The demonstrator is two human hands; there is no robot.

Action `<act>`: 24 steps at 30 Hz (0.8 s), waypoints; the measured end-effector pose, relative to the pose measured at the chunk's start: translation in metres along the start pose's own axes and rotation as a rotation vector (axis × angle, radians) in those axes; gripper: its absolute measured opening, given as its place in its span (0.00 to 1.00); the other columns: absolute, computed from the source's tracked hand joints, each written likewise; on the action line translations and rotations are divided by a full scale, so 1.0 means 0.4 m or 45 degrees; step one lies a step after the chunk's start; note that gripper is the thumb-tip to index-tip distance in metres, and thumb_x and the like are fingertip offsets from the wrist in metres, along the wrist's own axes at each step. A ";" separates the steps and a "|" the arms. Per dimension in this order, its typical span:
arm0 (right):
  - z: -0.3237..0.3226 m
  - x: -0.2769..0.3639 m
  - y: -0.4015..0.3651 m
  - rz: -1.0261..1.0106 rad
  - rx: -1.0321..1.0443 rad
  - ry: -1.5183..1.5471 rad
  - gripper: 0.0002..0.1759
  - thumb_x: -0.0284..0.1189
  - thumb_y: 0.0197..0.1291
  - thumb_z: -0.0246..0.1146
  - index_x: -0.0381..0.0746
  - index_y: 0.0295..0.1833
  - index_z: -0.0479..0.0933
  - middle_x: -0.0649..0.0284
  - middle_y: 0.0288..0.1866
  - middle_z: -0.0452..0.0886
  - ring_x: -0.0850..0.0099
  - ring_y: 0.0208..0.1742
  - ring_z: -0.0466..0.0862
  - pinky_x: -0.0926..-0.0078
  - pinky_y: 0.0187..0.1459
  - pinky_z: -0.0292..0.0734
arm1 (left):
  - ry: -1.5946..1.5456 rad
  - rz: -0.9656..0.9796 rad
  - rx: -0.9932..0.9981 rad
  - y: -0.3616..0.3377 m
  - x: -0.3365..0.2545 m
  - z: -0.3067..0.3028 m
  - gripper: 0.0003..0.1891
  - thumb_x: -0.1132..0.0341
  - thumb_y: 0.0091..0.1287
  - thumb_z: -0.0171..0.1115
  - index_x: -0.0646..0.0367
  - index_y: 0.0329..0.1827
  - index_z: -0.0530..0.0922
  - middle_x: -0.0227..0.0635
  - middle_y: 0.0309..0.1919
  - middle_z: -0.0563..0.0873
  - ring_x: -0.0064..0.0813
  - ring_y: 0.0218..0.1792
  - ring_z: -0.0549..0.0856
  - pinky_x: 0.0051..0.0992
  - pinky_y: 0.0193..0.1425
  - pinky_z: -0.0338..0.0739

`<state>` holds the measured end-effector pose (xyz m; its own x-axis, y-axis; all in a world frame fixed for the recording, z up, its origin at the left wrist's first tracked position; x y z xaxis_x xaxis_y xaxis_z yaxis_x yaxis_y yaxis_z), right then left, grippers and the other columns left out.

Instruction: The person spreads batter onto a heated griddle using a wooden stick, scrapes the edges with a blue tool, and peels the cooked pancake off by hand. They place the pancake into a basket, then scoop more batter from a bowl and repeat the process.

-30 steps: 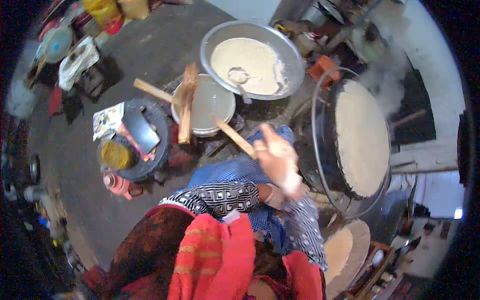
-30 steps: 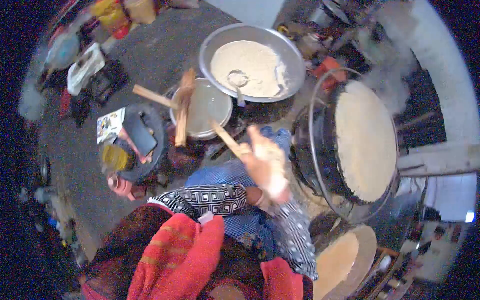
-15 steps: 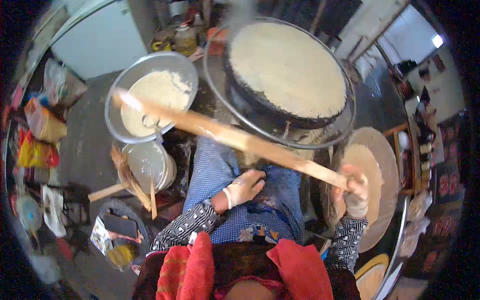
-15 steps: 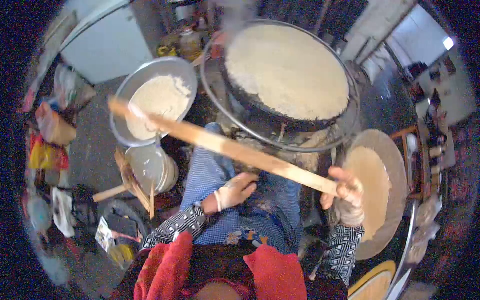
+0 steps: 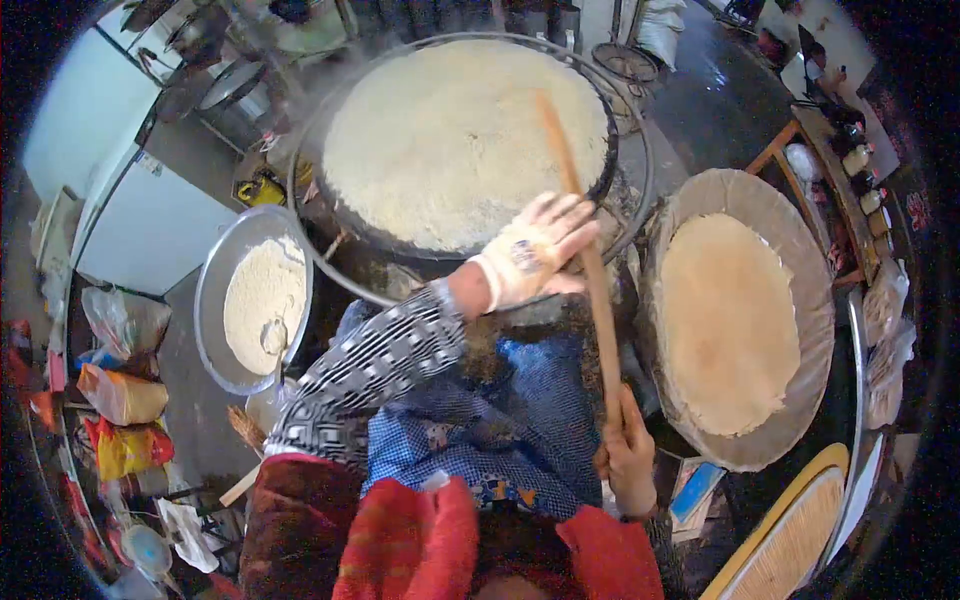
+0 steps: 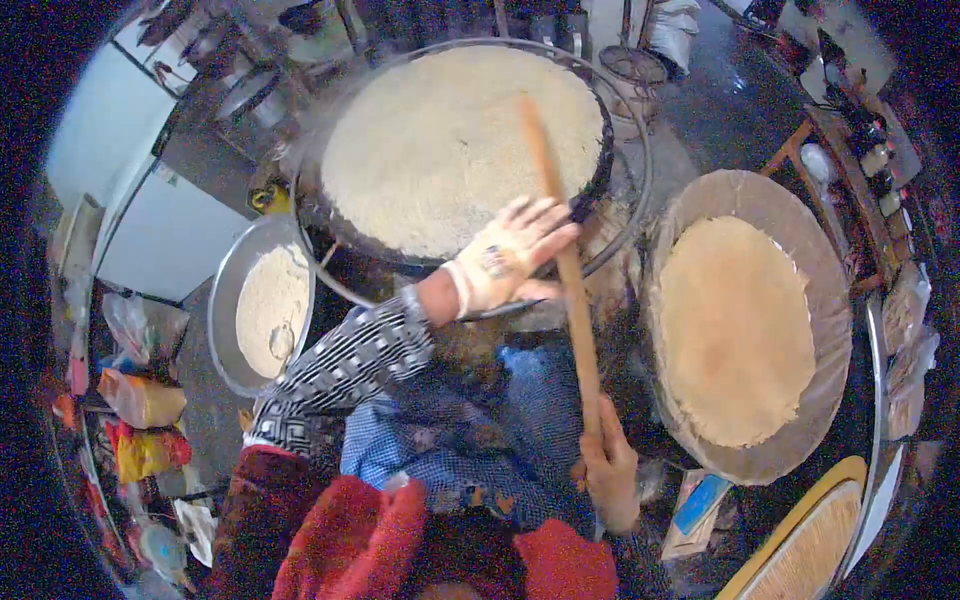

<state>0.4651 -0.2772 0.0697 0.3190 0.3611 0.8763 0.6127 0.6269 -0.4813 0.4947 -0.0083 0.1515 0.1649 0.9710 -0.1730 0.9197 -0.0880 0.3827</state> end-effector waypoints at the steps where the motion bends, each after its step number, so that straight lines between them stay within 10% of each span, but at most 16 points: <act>1: -0.003 0.025 -0.001 0.004 -0.005 -0.003 0.29 0.33 0.71 0.51 0.46 0.76 0.57 0.71 0.26 0.72 0.82 0.15 0.66 0.82 0.16 0.65 | -0.025 0.046 -0.056 0.057 0.008 0.028 0.45 0.41 0.52 0.65 0.64 0.67 0.65 0.53 0.68 0.66 0.51 0.71 0.63 0.46 0.75 0.54; 7: 0.110 0.053 0.144 0.328 0.340 0.684 0.31 0.36 0.71 0.52 0.50 0.77 0.54 0.73 0.18 0.59 0.83 0.14 0.61 0.82 0.14 0.57 | 0.235 -0.075 0.562 0.179 0.231 0.241 0.38 0.44 0.47 0.69 0.69 0.53 0.75 0.53 0.56 0.78 0.51 0.64 0.72 0.38 0.70 0.65; 20: 0.465 0.139 0.339 0.363 0.809 0.371 0.30 0.34 0.71 0.52 0.48 0.76 0.56 0.72 0.17 0.64 0.82 0.13 0.64 0.82 0.14 0.59 | 0.360 -0.562 0.347 -0.305 0.666 -0.022 0.48 0.31 0.47 0.58 0.68 0.59 0.70 0.56 0.62 0.72 0.55 0.67 0.68 0.45 0.71 0.61; 24: 0.609 0.094 0.322 0.290 0.944 0.209 0.31 0.29 0.69 0.55 0.43 0.75 0.58 0.73 0.26 0.69 0.83 0.14 0.68 0.83 0.14 0.61 | 0.489 -0.790 0.462 -0.551 0.682 -0.137 0.41 0.44 0.48 0.68 0.68 0.58 0.70 0.55 0.62 0.73 0.53 0.65 0.70 0.41 0.71 0.63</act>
<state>0.3798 -0.0146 0.0353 0.5168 0.4654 0.7185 -0.1039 0.8672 -0.4870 0.3173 0.2883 0.0698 -0.4856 0.8694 0.0914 0.8726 0.4884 -0.0096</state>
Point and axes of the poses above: each hand's wrist, its own y-axis towards the middle knuckle, its own z-axis out of the palm, x = y × z, the point moved 9 cm from there along y, towards the middle knuckle
